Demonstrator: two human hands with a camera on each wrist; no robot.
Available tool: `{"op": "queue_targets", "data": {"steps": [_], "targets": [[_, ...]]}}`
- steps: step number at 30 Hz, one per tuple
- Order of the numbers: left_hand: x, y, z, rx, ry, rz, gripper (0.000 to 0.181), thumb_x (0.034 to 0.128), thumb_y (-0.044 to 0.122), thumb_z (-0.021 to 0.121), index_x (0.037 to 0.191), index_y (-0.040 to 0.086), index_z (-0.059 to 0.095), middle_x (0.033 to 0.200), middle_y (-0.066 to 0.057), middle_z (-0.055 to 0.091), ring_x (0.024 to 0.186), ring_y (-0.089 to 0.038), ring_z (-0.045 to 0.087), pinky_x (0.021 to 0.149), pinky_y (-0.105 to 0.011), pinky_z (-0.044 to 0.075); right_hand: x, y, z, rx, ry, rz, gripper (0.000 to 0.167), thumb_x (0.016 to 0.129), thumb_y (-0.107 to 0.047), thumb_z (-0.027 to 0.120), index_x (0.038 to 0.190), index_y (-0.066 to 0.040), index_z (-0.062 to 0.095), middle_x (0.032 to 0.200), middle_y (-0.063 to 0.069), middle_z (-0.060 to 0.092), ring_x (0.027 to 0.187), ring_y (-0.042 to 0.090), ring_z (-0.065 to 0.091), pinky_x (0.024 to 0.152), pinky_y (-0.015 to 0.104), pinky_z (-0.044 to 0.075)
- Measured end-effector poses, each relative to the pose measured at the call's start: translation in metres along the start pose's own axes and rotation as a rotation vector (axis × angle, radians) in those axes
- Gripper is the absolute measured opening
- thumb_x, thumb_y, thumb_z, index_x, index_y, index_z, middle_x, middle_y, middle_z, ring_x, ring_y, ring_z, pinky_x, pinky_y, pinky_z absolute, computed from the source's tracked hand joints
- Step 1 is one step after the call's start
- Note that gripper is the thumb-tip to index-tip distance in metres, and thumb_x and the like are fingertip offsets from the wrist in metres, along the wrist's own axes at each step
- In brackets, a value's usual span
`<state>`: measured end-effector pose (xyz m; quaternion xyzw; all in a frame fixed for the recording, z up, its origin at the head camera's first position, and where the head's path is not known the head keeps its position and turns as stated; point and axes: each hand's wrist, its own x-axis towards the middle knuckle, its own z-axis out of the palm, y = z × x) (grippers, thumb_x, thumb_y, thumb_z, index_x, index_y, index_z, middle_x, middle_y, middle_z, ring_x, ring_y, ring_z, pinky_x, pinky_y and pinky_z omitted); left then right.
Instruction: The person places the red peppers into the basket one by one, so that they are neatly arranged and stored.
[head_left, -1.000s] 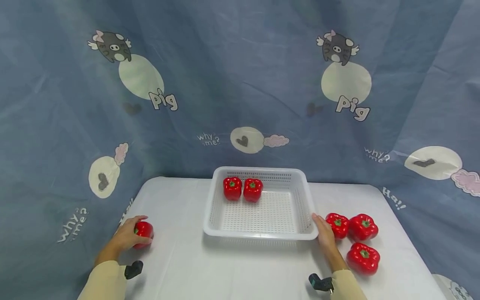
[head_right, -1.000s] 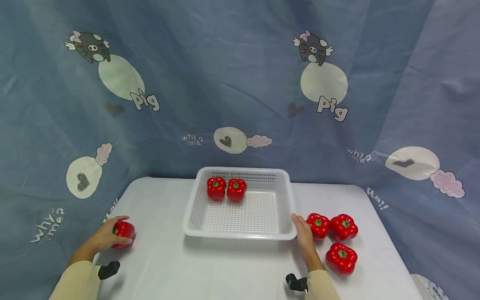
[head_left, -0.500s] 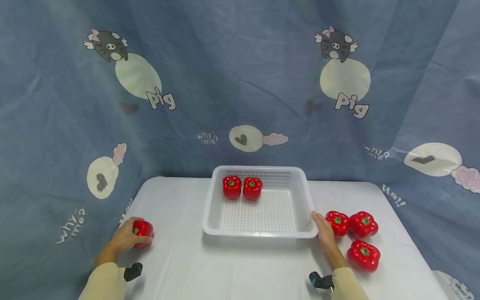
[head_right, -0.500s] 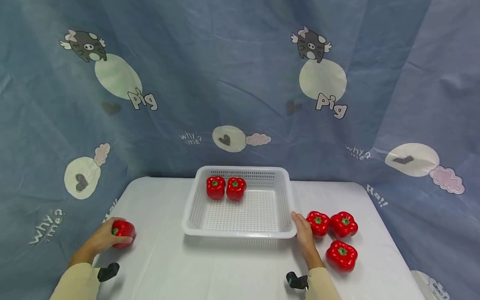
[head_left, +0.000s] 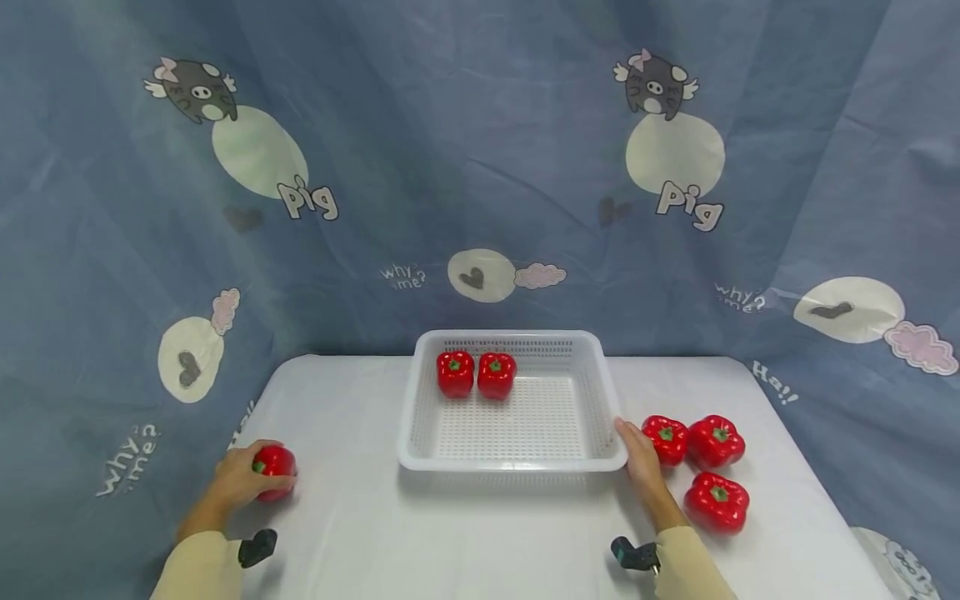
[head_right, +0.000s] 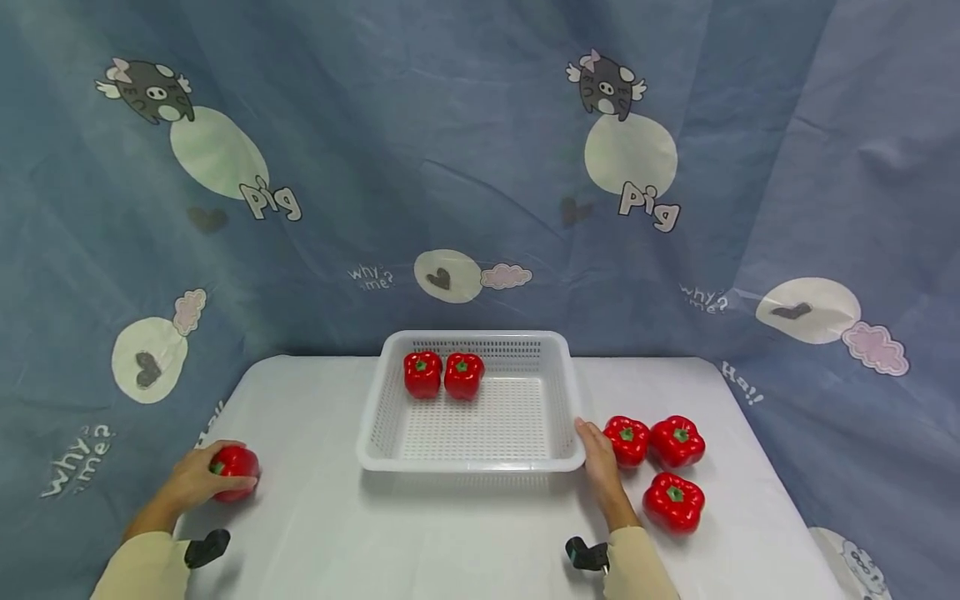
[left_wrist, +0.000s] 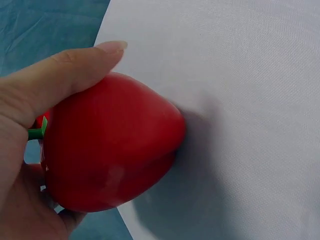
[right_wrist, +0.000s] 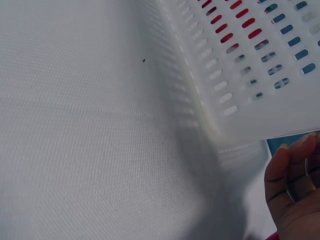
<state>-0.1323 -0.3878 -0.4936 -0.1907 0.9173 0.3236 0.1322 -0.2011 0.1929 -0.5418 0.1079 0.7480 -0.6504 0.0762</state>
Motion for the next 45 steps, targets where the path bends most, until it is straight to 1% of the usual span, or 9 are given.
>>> {"op": "queue_targets", "data": {"steps": [4,8,17,22,26,31,36,41,45], "targets": [[0.003,0.002,-0.003,-0.014,0.034,-0.003,0.109,0.0669,0.024,0.088,0.143,-0.009,0.017,0.135,-0.039,0.023,0.12,-0.06,0.024,0.091,-0.066,0.042,0.001,0.0,0.002,0.044,0.001,0.011,0.062,0.1,-0.049,0.04,0.143,-0.004,0.041,0.14,0.019,0.049,0.122,0.03,0.055,0.085,0.018,0.051],[0.003,0.005,-0.002,-0.012,0.038,0.001,0.11,0.0678,0.022,0.087,0.144,-0.011,0.015,0.138,-0.039,0.024,0.122,-0.059,0.025,0.092,-0.066,0.04,0.0,-0.001,0.001,0.042,-0.004,0.006,0.061,0.1,-0.048,0.04,0.143,-0.004,0.042,0.14,0.018,0.05,0.125,0.031,0.052,0.09,0.021,0.049],[0.0,0.02,0.0,0.03,0.037,0.107,0.097,0.0722,0.022,0.084,0.144,-0.004,0.024,0.138,-0.038,0.028,0.122,-0.059,0.027,0.091,-0.065,0.042,-0.001,-0.001,0.0,0.039,-0.005,0.018,0.062,0.1,-0.05,0.04,0.143,-0.006,0.043,0.14,0.017,0.05,0.122,0.03,0.053,0.09,0.022,0.05],[0.005,0.038,-0.002,0.016,0.044,0.205,0.09,0.0721,0.018,0.084,0.142,-0.002,0.031,0.136,-0.036,0.031,0.121,-0.057,0.03,0.088,-0.062,0.046,0.0,0.0,-0.001,0.014,-0.021,0.006,0.067,0.098,-0.054,0.041,0.145,-0.007,0.039,0.146,0.016,0.044,0.134,0.034,0.042,0.106,0.041,0.038],[0.007,0.053,-0.006,0.009,0.044,0.267,0.091,0.0704,0.018,0.085,0.143,0.001,0.032,0.136,-0.035,0.032,0.121,-0.056,0.032,0.085,-0.059,0.05,0.0,0.001,0.0,-0.003,-0.019,-0.006,0.064,0.099,-0.052,0.04,0.144,-0.006,0.04,0.145,0.018,0.044,0.134,0.035,0.041,0.108,0.044,0.035],[0.008,0.075,-0.019,0.007,0.076,0.353,0.089,0.0711,0.017,0.084,0.143,0.002,0.034,0.137,-0.032,0.034,0.121,-0.054,0.034,0.083,-0.059,0.051,0.0,-0.001,0.002,0.004,-0.021,0.004,0.063,0.099,-0.052,0.04,0.144,-0.008,0.041,0.144,0.016,0.047,0.13,0.032,0.046,0.102,0.035,0.042],[0.004,0.095,-0.029,0.008,0.101,0.415,0.086,0.072,0.015,0.084,0.142,0.003,0.036,0.138,-0.031,0.037,0.121,-0.053,0.035,0.083,-0.059,0.051,0.0,-0.001,0.002,0.012,-0.01,0.005,0.062,0.099,-0.051,0.04,0.142,-0.006,0.043,0.137,0.018,0.053,0.116,0.026,0.057,0.086,0.018,0.05],[0.002,0.116,-0.038,0.019,0.11,0.461,0.086,0.071,0.013,0.084,0.142,0.005,0.037,0.14,-0.029,0.035,0.124,-0.052,0.034,0.084,-0.059,0.051,0.0,0.0,0.002,0.027,-0.01,-0.002,0.06,0.1,-0.048,0.041,0.142,-0.004,0.043,0.139,0.018,0.051,0.11,0.014,0.059,0.083,0.014,0.049],[0.0,0.133,-0.038,0.036,0.094,0.492,0.087,0.0701,0.014,0.085,0.143,0.007,0.038,0.14,-0.027,0.037,0.124,-0.05,0.034,0.084,-0.059,0.051,0.0,0.0,0.001,0.033,0.01,-0.018,0.056,0.102,-0.042,0.04,0.139,0.001,0.045,0.135,0.021,0.053,0.095,0.007,0.06,0.078,0.015,0.05]]}}
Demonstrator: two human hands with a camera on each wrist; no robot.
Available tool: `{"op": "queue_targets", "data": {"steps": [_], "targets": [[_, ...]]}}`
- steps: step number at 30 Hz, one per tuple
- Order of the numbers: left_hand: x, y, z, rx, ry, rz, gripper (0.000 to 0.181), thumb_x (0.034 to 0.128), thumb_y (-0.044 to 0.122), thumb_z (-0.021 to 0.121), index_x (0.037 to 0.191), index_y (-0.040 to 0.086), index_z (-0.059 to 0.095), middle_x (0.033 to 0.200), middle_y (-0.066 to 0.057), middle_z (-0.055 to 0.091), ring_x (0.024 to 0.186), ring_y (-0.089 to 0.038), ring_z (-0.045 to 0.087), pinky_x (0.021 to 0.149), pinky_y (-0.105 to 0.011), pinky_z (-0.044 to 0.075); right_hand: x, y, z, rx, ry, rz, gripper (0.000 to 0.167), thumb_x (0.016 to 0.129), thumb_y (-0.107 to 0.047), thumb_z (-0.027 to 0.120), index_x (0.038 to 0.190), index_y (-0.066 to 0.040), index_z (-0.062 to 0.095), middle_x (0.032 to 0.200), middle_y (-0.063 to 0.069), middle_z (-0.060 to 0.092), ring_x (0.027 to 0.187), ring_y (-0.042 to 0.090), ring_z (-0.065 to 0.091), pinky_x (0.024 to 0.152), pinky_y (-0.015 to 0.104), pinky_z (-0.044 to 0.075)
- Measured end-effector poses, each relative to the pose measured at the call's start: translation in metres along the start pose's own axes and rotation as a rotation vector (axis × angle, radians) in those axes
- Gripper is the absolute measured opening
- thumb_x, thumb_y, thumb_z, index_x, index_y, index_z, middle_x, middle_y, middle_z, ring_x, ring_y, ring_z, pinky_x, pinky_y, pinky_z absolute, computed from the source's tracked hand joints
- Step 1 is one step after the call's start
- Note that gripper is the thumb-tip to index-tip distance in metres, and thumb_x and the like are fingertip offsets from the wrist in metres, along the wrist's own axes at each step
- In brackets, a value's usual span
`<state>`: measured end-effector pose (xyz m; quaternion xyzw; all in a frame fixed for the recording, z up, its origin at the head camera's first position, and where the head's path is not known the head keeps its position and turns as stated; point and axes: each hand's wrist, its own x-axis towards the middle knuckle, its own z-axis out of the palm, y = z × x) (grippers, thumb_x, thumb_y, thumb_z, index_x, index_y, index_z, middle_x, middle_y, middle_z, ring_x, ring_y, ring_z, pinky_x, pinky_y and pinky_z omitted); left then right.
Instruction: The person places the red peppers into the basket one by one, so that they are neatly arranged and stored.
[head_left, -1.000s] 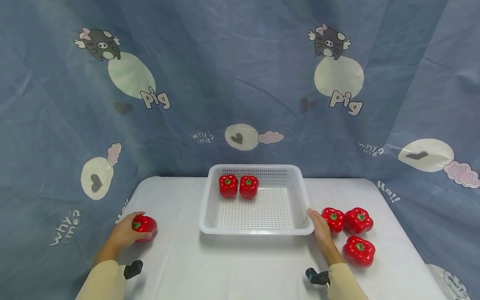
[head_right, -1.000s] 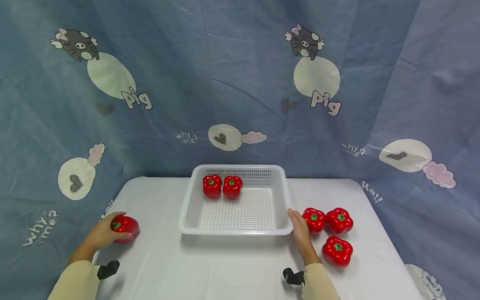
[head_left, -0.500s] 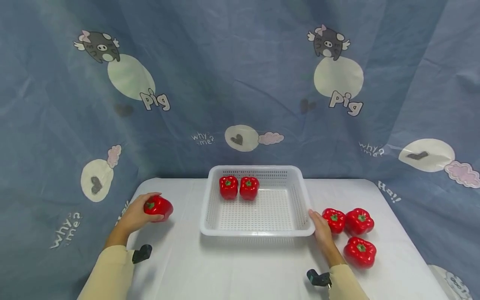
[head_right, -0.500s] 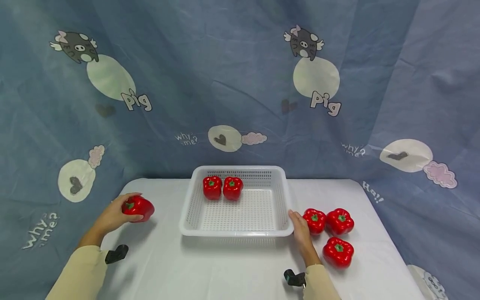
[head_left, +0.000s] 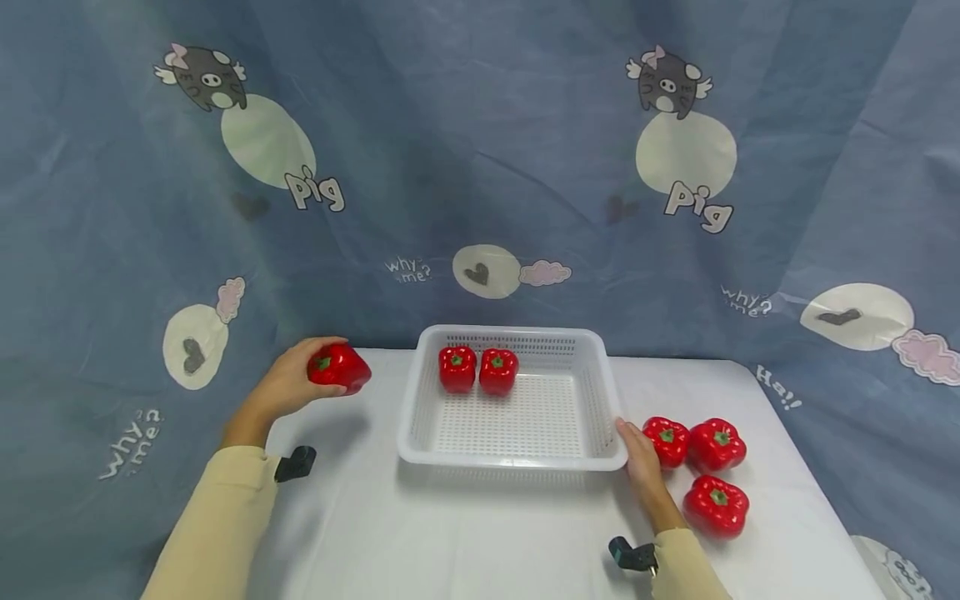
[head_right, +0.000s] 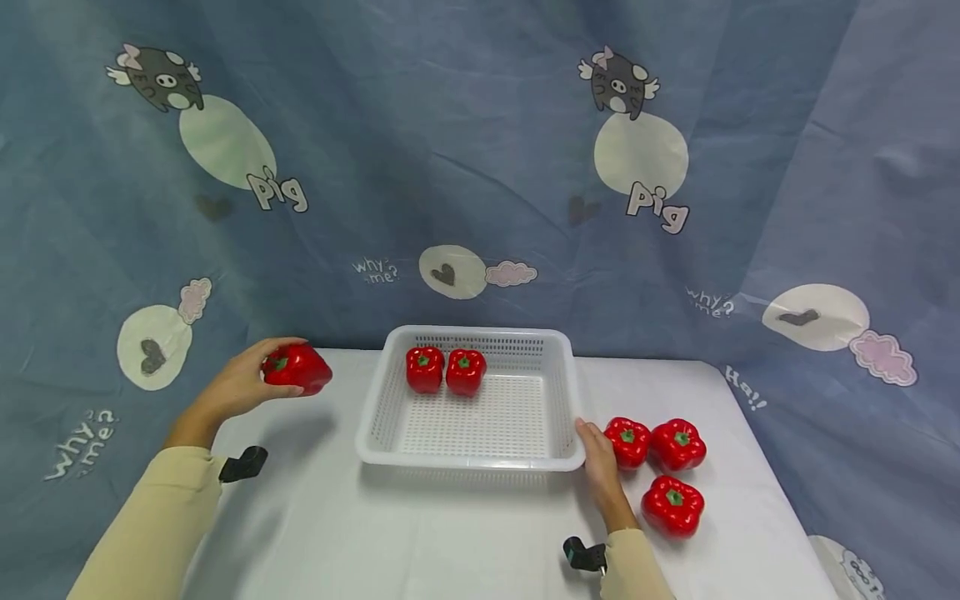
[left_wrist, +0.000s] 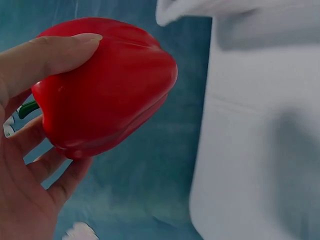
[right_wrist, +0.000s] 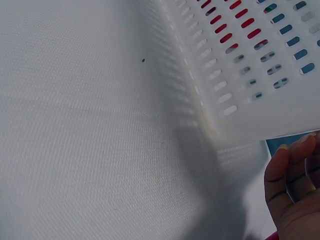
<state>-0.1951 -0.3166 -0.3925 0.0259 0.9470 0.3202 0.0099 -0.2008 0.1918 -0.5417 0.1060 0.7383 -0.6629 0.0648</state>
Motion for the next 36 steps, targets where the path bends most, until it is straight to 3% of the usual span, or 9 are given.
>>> {"op": "queue_targets", "data": {"steps": [2,8,17,24,27,36], "targets": [[0.004,0.009,0.001,0.016,-0.009,0.014,0.086,0.0698,0.014,0.085,0.142,0.008,0.039,0.14,-0.026,0.038,0.124,-0.05,0.035,0.084,-0.059,0.051,0.0,0.0,-0.001,-0.007,0.006,-0.005,0.057,0.102,-0.041,0.04,0.138,0.003,0.045,0.133,0.023,0.054,0.095,0.011,0.061,0.076,0.016,0.051],[0.019,0.036,0.009,0.008,-0.032,0.071,0.086,0.0685,0.011,0.085,0.142,0.01,0.04,0.141,-0.024,0.039,0.125,-0.048,0.036,0.085,-0.057,0.051,0.0,0.0,-0.002,-0.062,-0.007,0.003,0.058,0.102,-0.045,0.039,0.139,-0.001,0.045,0.134,0.021,0.054,0.112,0.024,0.058,0.082,0.017,0.049],[0.042,0.071,0.021,0.006,-0.103,0.147,0.079,0.0691,0.006,0.083,0.139,0.013,0.046,0.139,-0.018,0.04,0.125,-0.043,0.04,0.086,-0.056,0.052,0.001,-0.002,0.0,-0.068,0.002,-0.031,0.051,0.103,-0.038,0.041,0.132,0.003,0.05,0.114,0.017,0.064,0.086,0.012,0.057,0.071,0.019,0.048],[0.056,0.102,0.035,0.028,-0.182,0.186,0.075,0.0715,0.006,0.082,0.138,0.018,0.05,0.138,-0.013,0.041,0.125,-0.039,0.043,0.089,-0.052,0.051,0.003,0.0,0.003,-0.04,0.004,-0.024,0.05,0.102,-0.038,0.042,0.131,0.002,0.051,0.114,0.015,0.064,0.088,0.012,0.058,0.073,0.019,0.049],[0.065,0.115,0.041,0.047,-0.21,0.189,0.076,0.0708,0.008,0.083,0.138,0.02,0.05,0.139,-0.013,0.041,0.127,-0.038,0.041,0.09,-0.052,0.051,0.003,0.0,0.002,-0.014,0.02,-0.029,0.048,0.102,-0.036,0.043,0.127,0.004,0.052,0.105,0.01,0.066,0.082,0.01,0.056,0.069,0.02,0.048],[0.085,0.137,0.058,0.112,-0.26,0.235,0.075,0.0704,0.007,0.083,0.136,0.022,0.051,0.14,-0.01,0.041,0.13,-0.033,0.036,0.089,-0.049,0.052,0.002,0.001,-0.002,-0.004,0.022,-0.022,0.049,0.102,-0.038,0.043,0.127,0.003,0.053,0.108,0.014,0.066,0.081,0.009,0.057,0.069,0.019,0.049]]}}
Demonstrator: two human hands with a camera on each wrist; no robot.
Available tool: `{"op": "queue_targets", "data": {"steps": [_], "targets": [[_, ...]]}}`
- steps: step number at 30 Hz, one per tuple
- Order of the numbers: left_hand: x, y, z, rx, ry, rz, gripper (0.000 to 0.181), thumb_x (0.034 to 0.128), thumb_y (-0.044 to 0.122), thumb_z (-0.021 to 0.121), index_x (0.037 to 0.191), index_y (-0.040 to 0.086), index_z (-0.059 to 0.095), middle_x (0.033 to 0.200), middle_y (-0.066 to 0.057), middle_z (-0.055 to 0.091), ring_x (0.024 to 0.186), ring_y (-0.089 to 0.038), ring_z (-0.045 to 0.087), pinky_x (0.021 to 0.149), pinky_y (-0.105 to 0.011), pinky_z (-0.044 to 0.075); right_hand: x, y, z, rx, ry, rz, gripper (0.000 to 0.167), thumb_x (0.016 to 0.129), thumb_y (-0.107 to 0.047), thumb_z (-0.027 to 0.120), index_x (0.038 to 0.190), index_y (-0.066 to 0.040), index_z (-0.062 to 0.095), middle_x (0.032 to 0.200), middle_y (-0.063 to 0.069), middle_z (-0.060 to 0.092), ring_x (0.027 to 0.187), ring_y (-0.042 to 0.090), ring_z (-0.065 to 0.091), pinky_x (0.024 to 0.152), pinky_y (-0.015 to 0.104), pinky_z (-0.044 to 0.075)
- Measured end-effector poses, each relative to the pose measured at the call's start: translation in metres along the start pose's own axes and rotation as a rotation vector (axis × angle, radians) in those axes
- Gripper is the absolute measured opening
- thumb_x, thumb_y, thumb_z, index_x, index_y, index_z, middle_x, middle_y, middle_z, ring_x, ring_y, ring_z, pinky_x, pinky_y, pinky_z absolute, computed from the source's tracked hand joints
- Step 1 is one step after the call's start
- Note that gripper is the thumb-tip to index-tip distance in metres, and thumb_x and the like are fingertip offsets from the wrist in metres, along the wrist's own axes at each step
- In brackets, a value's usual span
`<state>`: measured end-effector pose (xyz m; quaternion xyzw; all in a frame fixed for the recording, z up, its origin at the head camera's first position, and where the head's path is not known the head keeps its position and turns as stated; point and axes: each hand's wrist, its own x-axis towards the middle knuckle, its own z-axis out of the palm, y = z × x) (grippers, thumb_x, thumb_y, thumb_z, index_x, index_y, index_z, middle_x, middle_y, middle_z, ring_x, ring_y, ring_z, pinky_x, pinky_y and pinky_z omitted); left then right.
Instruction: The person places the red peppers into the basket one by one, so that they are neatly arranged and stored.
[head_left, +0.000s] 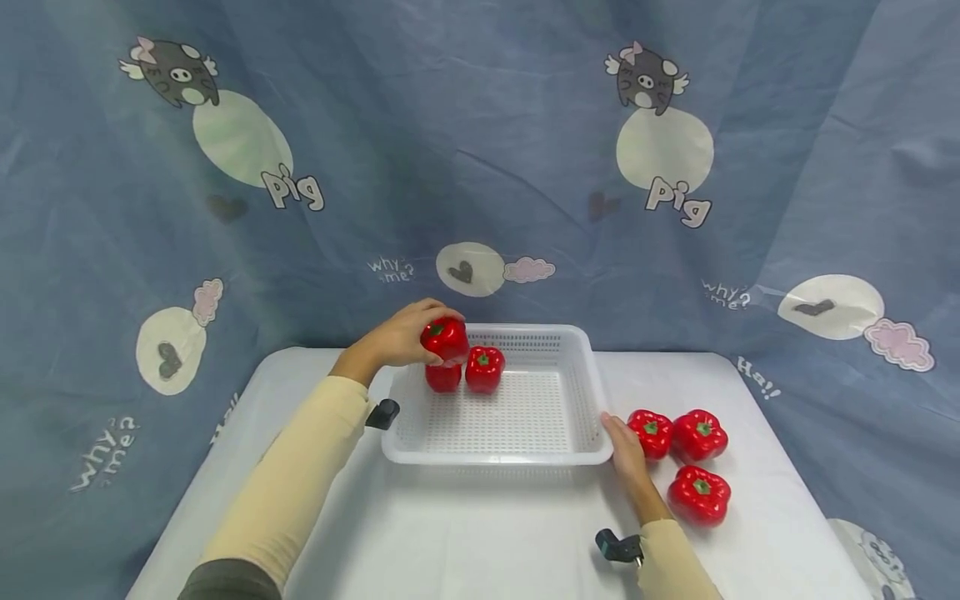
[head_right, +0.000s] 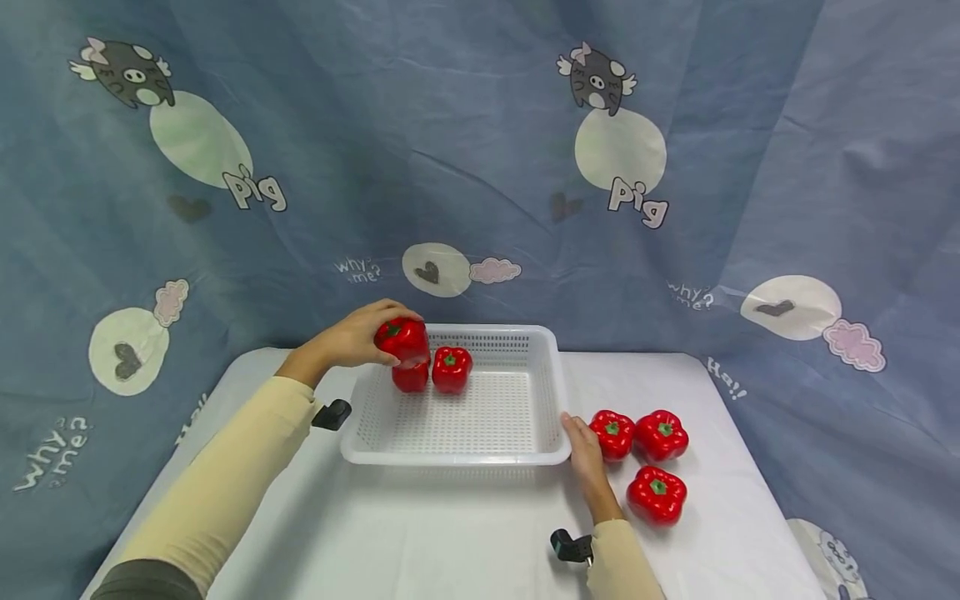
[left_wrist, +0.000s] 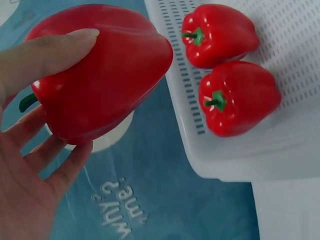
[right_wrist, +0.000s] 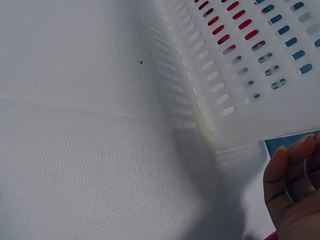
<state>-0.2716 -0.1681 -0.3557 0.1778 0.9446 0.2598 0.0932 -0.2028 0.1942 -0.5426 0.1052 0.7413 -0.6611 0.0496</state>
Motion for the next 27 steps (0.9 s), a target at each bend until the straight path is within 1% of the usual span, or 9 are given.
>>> {"op": "queue_targets", "data": {"steps": [1,3,5,9,13,18,24,25,27], "targets": [[0.003,0.002,0.001,0.008,-0.006,0.002,0.075,0.07,0.008,0.084,0.136,0.023,0.051,0.14,-0.01,0.041,0.13,-0.032,0.036,0.089,-0.049,0.053,0.0,0.0,0.0,0.004,0.0,-0.002,0.049,0.102,-0.038,0.042,0.126,0.004,0.053,0.106,0.014,0.066,0.08,0.011,0.057,0.068,0.019,0.048],[0.01,0.006,0.003,0.03,-0.02,0.016,0.075,0.0703,0.008,0.083,0.136,0.023,0.051,0.141,-0.009,0.041,0.131,-0.031,0.034,0.089,-0.048,0.053,0.001,0.0,0.0,0.002,0.006,0.003,0.048,0.102,-0.038,0.043,0.125,0.002,0.054,0.104,0.011,0.067,0.081,0.011,0.057,0.068,0.019,0.048],[0.016,0.01,0.005,0.06,-0.038,0.033,0.075,0.0706,0.008,0.083,0.137,0.024,0.051,0.141,-0.009,0.041,0.131,-0.03,0.034,0.089,-0.047,0.053,0.001,0.0,0.0,0.012,0.009,-0.002,0.047,0.102,-0.037,0.043,0.124,0.004,0.053,0.101,0.012,0.066,0.079,0.012,0.056,0.066,0.019,0.047],[0.026,0.017,0.012,0.122,-0.062,0.058,0.075,0.0706,0.008,0.084,0.136,0.024,0.051,0.139,-0.007,0.043,0.13,-0.028,0.035,0.089,-0.045,0.053,0.001,0.001,0.0,0.007,0.005,0.002,0.049,0.102,-0.038,0.043,0.126,0.003,0.053,0.104,0.015,0.067,0.079,0.011,0.058,0.066,0.019,0.048],[0.035,0.027,0.018,0.163,-0.081,0.08,0.074,0.0713,0.006,0.083,0.136,0.023,0.052,0.14,-0.007,0.043,0.13,-0.027,0.035,0.09,-0.044,0.053,0.001,0.001,0.001,-0.001,0.005,0.009,0.049,0.102,-0.039,0.043,0.127,0.001,0.053,0.107,0.016,0.066,0.082,0.011,0.059,0.068,0.019,0.049],[0.045,0.038,0.03,0.165,-0.118,0.115,0.074,0.0753,0.003,0.08,0.139,0.022,0.048,0.142,-0.006,0.043,0.131,-0.025,0.034,0.092,-0.043,0.052,0.002,0.002,0.002,-0.005,0.017,0.008,0.049,0.102,-0.039,0.042,0.126,0.003,0.053,0.111,0.021,0.063,0.085,0.013,0.058,0.07,0.02,0.049],[0.06,0.046,0.048,0.136,-0.115,0.109,0.08,0.0749,0.002,0.08,0.143,0.018,0.042,0.139,-0.005,0.046,0.13,-0.023,0.036,0.093,-0.041,0.051,0.002,0.003,0.002,-0.047,0.016,0.028,0.055,0.1,-0.047,0.043,0.131,-0.003,0.053,0.124,0.018,0.061,0.105,0.019,0.059,0.085,0.021,0.049],[0.063,0.047,0.052,0.145,-0.115,0.113,0.079,0.0749,0.002,0.08,0.143,0.017,0.043,0.139,-0.005,0.046,0.13,-0.022,0.036,0.094,-0.041,0.051,0.002,0.003,0.002,-0.049,0.013,0.024,0.056,0.1,-0.047,0.042,0.131,-0.003,0.053,0.124,0.018,0.061,0.105,0.02,0.059,0.085,0.021,0.049],[0.068,0.048,0.058,0.165,-0.123,0.128,0.077,0.0751,0.002,0.08,0.142,0.017,0.044,0.139,-0.004,0.046,0.13,-0.022,0.036,0.094,-0.041,0.051,0.001,0.003,0.002,-0.034,0.011,0.019,0.054,0.101,-0.045,0.042,0.13,-0.001,0.053,0.122,0.02,0.061,0.101,0.019,0.058,0.084,0.022,0.05]]}}
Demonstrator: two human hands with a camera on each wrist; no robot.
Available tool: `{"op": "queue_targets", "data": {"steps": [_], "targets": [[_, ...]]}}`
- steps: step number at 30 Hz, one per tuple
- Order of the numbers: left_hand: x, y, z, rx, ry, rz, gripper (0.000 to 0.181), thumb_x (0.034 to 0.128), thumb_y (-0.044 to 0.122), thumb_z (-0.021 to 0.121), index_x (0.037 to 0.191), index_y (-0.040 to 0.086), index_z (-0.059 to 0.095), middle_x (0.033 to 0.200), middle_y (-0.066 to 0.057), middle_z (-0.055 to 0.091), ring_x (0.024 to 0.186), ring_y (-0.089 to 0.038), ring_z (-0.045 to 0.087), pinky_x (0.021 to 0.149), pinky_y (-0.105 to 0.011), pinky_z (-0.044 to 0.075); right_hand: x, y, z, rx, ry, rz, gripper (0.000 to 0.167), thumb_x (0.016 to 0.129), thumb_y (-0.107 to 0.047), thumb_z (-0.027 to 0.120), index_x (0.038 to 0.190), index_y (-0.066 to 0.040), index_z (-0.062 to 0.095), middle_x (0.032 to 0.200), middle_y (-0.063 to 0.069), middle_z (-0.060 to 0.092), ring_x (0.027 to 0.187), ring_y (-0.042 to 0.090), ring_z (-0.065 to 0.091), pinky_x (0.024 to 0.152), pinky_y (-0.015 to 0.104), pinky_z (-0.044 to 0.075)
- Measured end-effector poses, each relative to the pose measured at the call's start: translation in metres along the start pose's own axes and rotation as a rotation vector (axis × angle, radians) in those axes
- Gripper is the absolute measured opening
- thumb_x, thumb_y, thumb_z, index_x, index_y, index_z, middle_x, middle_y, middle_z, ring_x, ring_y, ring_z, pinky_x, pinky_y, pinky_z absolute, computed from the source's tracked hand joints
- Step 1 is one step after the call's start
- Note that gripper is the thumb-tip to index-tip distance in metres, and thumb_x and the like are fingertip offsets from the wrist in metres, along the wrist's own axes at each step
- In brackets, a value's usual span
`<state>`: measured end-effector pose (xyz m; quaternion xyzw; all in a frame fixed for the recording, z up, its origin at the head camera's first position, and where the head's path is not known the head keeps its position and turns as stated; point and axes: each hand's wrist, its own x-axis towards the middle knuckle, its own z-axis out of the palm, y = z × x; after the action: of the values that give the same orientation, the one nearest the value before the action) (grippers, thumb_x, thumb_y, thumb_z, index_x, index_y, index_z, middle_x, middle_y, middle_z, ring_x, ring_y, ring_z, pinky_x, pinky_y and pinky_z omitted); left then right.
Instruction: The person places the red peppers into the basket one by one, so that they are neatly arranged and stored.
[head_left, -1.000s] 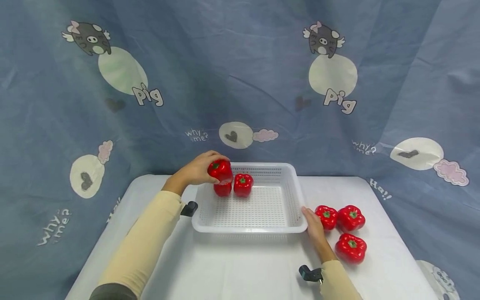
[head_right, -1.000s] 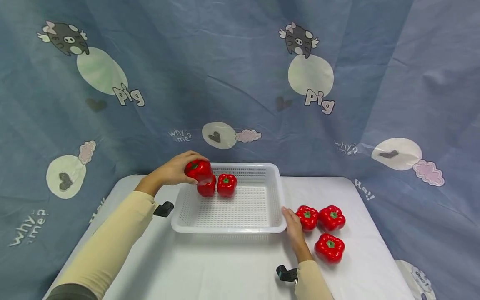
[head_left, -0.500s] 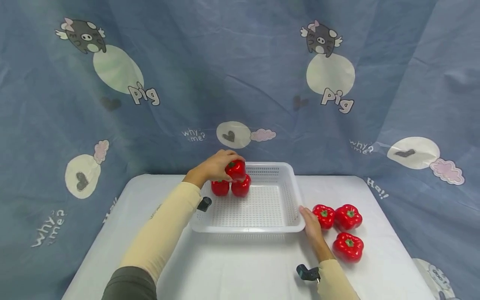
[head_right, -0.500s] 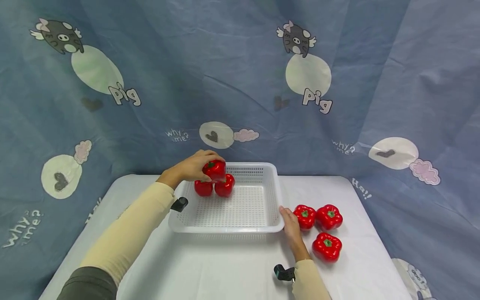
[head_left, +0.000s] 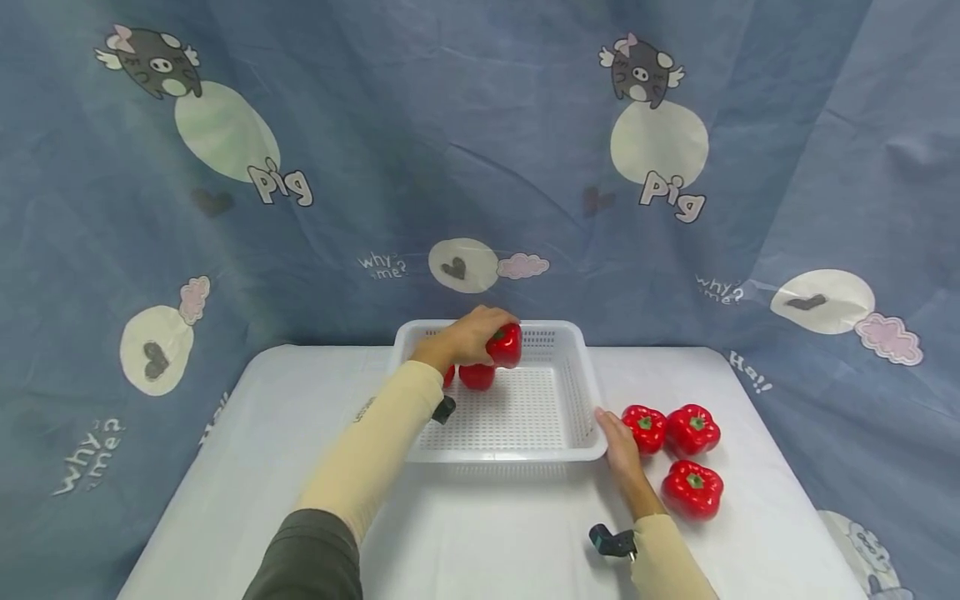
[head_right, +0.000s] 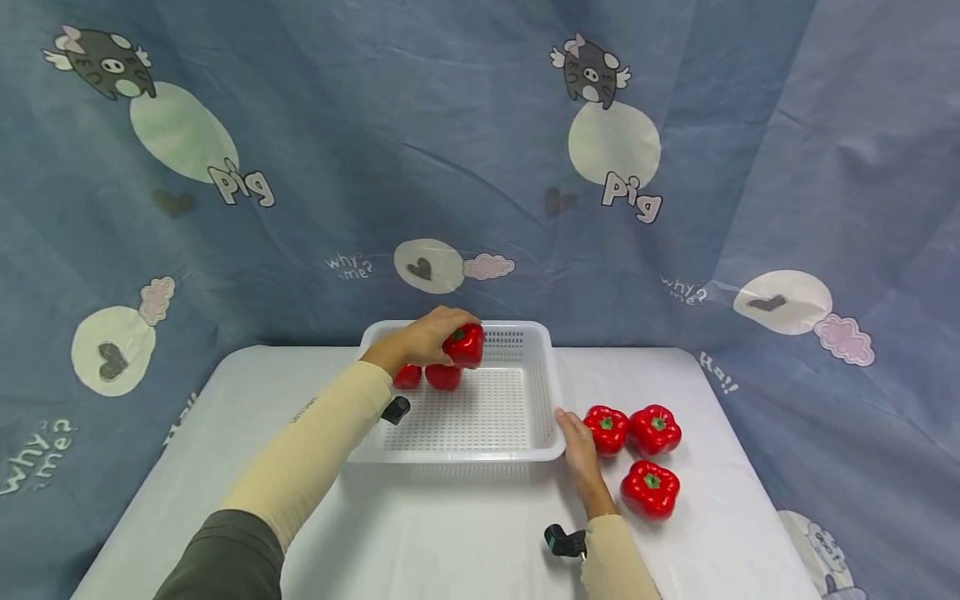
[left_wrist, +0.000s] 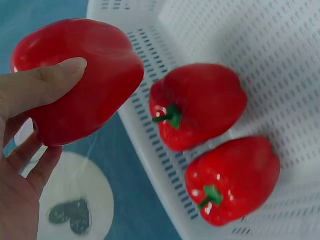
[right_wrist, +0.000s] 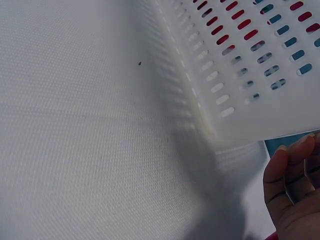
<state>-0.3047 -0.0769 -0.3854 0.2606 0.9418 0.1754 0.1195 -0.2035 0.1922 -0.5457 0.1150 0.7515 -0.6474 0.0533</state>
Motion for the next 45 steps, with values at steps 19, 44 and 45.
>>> {"op": "queue_targets", "data": {"steps": [19,44,45], "targets": [[0.03,-0.005,0.045,0.014,-0.03,-0.041,0.08,0.0743,0.005,0.082,0.141,0.027,0.044,0.144,0.001,0.042,0.134,-0.022,0.033,0.094,-0.042,0.05,0.001,0.002,0.003,0.04,-0.007,0.007,0.054,0.101,-0.044,0.042,0.132,-0.001,0.053,0.122,0.019,0.062,0.102,0.022,0.061,0.08,0.02,0.051],[0.046,-0.009,0.083,0.125,-0.054,-0.056,0.073,0.0783,0.007,0.078,0.141,0.024,0.046,0.146,-0.002,0.043,0.137,-0.023,0.033,0.109,-0.043,0.036,0.002,0.003,0.001,0.07,0.027,0.001,0.052,0.101,-0.04,0.045,0.129,0.003,0.053,0.119,0.021,0.063,0.093,0.019,0.064,0.074,0.02,0.053],[0.045,-0.008,0.083,0.137,-0.054,-0.055,0.072,0.0788,0.007,0.078,0.142,0.023,0.046,0.146,-0.002,0.043,0.137,-0.023,0.033,0.11,-0.042,0.035,0.003,0.003,0.001,0.073,0.029,0.0,0.051,0.101,-0.04,0.045,0.128,0.003,0.053,0.117,0.021,0.064,0.09,0.017,0.063,0.073,0.019,0.052]]}}
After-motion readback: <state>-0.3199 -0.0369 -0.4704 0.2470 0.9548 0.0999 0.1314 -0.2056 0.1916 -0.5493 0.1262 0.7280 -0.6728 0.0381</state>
